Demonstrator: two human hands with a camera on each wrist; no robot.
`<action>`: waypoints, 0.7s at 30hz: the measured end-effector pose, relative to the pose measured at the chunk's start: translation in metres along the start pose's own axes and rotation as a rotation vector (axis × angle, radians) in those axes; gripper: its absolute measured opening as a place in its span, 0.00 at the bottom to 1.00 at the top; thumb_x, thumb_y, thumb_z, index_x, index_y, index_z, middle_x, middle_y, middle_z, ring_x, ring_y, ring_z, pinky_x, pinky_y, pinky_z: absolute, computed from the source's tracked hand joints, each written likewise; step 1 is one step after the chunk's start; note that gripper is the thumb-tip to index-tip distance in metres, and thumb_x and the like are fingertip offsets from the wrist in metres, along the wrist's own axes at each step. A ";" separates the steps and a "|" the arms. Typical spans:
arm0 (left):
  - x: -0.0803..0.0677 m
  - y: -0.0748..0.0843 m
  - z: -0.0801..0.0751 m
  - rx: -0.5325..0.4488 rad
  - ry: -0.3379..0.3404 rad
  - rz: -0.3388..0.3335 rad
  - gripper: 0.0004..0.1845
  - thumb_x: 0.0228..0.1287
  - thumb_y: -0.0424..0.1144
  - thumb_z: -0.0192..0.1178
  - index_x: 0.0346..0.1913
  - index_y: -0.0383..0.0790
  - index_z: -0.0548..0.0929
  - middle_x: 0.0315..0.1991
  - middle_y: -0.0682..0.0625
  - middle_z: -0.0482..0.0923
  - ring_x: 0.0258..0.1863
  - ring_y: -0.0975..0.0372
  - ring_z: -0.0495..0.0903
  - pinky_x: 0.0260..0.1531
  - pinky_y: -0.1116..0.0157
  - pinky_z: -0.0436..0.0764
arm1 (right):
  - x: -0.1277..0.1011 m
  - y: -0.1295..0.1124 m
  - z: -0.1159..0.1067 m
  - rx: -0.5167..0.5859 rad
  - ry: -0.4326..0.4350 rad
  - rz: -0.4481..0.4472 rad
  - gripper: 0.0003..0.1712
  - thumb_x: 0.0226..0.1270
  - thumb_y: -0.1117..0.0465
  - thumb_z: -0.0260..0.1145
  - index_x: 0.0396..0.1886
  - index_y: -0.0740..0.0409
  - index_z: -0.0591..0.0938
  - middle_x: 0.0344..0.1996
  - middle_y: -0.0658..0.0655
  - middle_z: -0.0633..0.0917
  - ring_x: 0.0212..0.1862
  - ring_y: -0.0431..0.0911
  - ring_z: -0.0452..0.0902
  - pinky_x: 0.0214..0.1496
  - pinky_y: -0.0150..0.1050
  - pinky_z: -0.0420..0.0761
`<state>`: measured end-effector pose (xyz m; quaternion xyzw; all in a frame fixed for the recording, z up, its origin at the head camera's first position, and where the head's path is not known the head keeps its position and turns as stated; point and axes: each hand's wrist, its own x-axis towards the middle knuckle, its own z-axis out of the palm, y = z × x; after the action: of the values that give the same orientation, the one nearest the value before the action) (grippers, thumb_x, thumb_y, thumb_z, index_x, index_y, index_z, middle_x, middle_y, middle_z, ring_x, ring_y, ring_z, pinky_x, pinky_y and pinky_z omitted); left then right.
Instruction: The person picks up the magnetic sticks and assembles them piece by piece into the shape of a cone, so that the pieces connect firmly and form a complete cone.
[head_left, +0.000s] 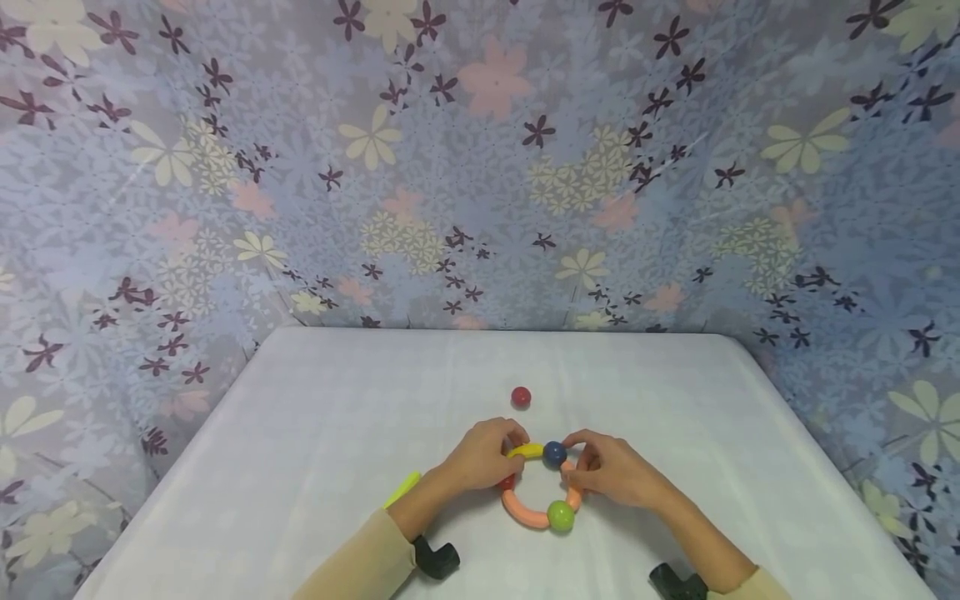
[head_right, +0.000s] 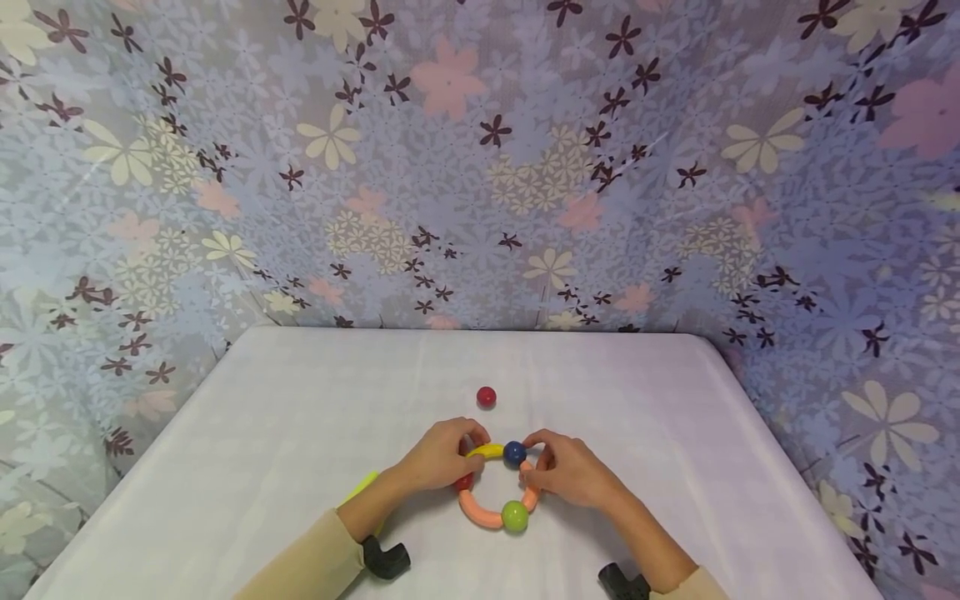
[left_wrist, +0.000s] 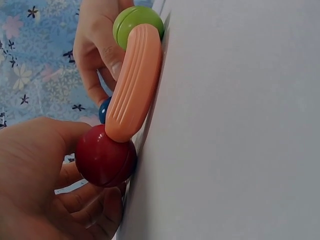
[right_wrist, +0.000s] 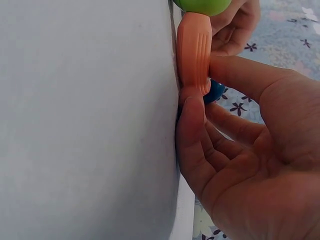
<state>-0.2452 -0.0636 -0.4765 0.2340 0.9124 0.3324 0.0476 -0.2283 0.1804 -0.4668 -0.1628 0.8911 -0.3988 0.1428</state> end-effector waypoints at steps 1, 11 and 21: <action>0.000 0.000 0.000 -0.002 -0.002 -0.003 0.15 0.56 0.40 0.64 0.47 0.47 0.81 0.35 0.62 0.75 0.31 0.69 0.73 0.32 0.71 0.74 | 0.000 0.000 0.000 -0.001 -0.001 0.002 0.30 0.55 0.52 0.74 0.56 0.58 0.76 0.26 0.51 0.80 0.27 0.45 0.74 0.25 0.37 0.74; -0.005 -0.004 -0.025 -0.065 -0.038 -0.020 0.14 0.63 0.43 0.61 0.51 0.46 0.81 0.38 0.63 0.78 0.34 0.69 0.75 0.34 0.69 0.77 | 0.001 -0.001 0.003 0.006 -0.012 -0.004 0.29 0.57 0.52 0.73 0.56 0.58 0.76 0.26 0.51 0.80 0.26 0.45 0.74 0.24 0.37 0.73; -0.028 -0.018 -0.078 -0.015 -0.051 -0.009 0.15 0.65 0.45 0.61 0.53 0.44 0.80 0.38 0.61 0.78 0.35 0.64 0.77 0.33 0.66 0.78 | 0.003 0.001 0.000 -0.011 -0.019 0.017 0.29 0.58 0.52 0.72 0.57 0.56 0.75 0.26 0.51 0.80 0.26 0.45 0.74 0.23 0.36 0.73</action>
<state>-0.2468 -0.1343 -0.4295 0.2378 0.9095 0.3329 0.0741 -0.2315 0.1795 -0.4677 -0.1598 0.8931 -0.3913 0.1540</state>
